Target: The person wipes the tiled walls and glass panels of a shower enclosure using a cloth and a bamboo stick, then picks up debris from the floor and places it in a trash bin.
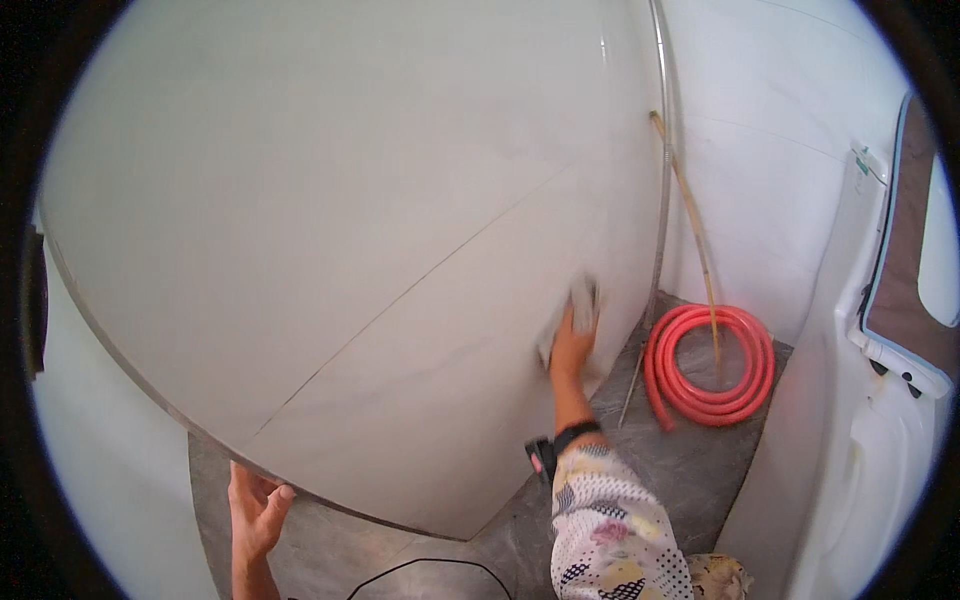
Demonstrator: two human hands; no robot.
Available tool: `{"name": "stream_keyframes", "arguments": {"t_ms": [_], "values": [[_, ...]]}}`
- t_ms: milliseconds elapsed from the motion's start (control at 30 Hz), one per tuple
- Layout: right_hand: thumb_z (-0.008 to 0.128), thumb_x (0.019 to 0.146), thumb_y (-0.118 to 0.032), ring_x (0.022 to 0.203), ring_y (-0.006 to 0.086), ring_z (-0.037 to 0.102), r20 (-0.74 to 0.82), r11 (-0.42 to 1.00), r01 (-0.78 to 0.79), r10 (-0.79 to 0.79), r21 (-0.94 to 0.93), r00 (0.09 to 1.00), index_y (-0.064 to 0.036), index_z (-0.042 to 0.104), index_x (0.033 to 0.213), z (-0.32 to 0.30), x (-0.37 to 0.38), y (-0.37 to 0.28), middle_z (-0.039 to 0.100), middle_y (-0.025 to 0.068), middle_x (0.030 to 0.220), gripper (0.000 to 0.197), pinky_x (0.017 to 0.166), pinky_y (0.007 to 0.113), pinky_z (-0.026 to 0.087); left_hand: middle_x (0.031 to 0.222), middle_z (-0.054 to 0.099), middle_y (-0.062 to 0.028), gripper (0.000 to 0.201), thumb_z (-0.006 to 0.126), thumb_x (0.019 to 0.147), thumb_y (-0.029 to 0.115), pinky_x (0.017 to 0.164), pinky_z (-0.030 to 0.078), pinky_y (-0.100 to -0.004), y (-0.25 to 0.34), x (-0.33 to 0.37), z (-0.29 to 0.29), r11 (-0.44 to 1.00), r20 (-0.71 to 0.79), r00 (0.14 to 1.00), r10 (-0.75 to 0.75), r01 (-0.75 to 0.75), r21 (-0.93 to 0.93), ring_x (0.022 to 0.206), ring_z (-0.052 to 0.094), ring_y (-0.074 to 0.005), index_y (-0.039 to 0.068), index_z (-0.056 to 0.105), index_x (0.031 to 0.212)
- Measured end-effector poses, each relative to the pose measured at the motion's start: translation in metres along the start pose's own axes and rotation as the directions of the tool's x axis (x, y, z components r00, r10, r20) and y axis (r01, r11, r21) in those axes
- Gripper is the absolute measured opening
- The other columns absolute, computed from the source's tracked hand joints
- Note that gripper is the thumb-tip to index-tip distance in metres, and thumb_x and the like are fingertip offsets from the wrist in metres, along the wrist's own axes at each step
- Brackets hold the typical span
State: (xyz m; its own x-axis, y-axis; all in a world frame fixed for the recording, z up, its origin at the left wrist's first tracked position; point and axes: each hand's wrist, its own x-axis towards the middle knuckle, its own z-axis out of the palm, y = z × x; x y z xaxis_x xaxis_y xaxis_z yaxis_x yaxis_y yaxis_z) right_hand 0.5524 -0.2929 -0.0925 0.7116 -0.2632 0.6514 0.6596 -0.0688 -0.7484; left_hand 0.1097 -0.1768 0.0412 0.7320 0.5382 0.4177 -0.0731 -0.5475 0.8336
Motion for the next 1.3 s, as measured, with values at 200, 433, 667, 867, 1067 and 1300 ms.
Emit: {"name": "stream_keyframes", "arguments": {"t_ms": [200,433,667,867,1067,1300], "values": [[0.046,0.09,-0.011,0.13,0.0347,0.033,0.231,0.807,-0.54,0.588,-0.241,0.775,0.0032,0.036,0.135,-0.074,-0.301,0.11,0.036,0.0229,0.139,0.047,0.108,0.038,0.022,0.112,0.053,-0.0132,0.073,0.069,0.081,0.035,0.079,0.046,-0.0315,-0.018,0.001,0.011,0.989,-0.089,0.996,-0.014,0.027,0.146,0.096,0.055,-0.0188,-0.006,0.033,0.129],[0.056,0.085,-0.013,0.124,0.0389,0.034,0.422,0.887,-0.408,0.293,0.215,0.858,0.0052,0.04,0.128,-0.064,-0.246,-0.074,0.034,0.0246,0.134,0.05,0.106,0.045,0.02,0.128,0.043,-0.0197,0.083,0.067,0.08,0.038,0.096,0.033,-0.0415,-0.01,-0.008,0.006,0.946,-0.183,0.976,-0.117,0.165,0.278,0.116,0.042,-0.028,-0.003,0.023,0.138],[0.06,0.083,-0.016,0.119,0.0384,0.042,0.096,1.0,0.017,-0.015,-0.021,0.995,-0.0007,0.049,0.124,-0.011,-0.062,0.05,0.048,0.0216,0.125,0.045,0.102,0.049,0.027,0.119,0.051,-0.0194,0.061,0.062,0.086,0.03,0.091,0.041,-0.0389,-0.023,-0.005,-0.005,0.957,-0.055,0.995,-0.088,0.1,0.271,0.108,0.051,-0.0274,-0.007,0.035,0.127],[0.049,0.092,-0.027,0.123,0.0312,0.041,-0.032,0.729,-0.684,0.684,-0.013,0.729,0.0034,0.043,0.129,-0.05,-0.101,0.18,0.044,0.0198,0.133,0.048,0.104,0.035,0.029,0.123,0.049,-0.021,0.062,0.063,0.086,0.029,0.093,0.04,-0.0394,-0.026,-0.01,-0.007,0.939,-0.085,0.988,-0.13,0.15,0.309,0.112,0.049,-0.029,-0.007,0.036,0.128],[0.051,0.09,-0.021,0.127,0.0366,0.035,0.121,0.619,-0.785,0.779,0.008,0.615,0.0044,0.039,0.131,-0.06,-0.31,0.081,0.038,0.0245,0.135,0.049,0.106,0.042,0.025,0.124,0.05,-0.0209,0.06,0.061,0.087,0.026,0.095,0.04,-0.0398,-0.026,-0.005,-0.006,0.926,-0.1,0.991,-0.088,0.119,0.358,0.113,0.049,-0.03,-0.007,0.035,0.13],[0.064,0.079,-0.012,0.117,0.0437,0.042,0.281,0.999,-0.025,0.035,-0.039,0.959,0.0012,0.044,0.125,-0.044,-0.222,0.007,0.047,0.0242,0.124,0.051,0.104,0.054,0.025,0.121,0.053,-0.0212,0.056,0.062,0.086,0.025,0.094,0.04,-0.039,-0.015,-0.01,0.004,0.906,-0.149,0.984,-0.096,0.149,0.397,0.112,0.05,-0.0301,-0.008,0.041,0.126]]}}
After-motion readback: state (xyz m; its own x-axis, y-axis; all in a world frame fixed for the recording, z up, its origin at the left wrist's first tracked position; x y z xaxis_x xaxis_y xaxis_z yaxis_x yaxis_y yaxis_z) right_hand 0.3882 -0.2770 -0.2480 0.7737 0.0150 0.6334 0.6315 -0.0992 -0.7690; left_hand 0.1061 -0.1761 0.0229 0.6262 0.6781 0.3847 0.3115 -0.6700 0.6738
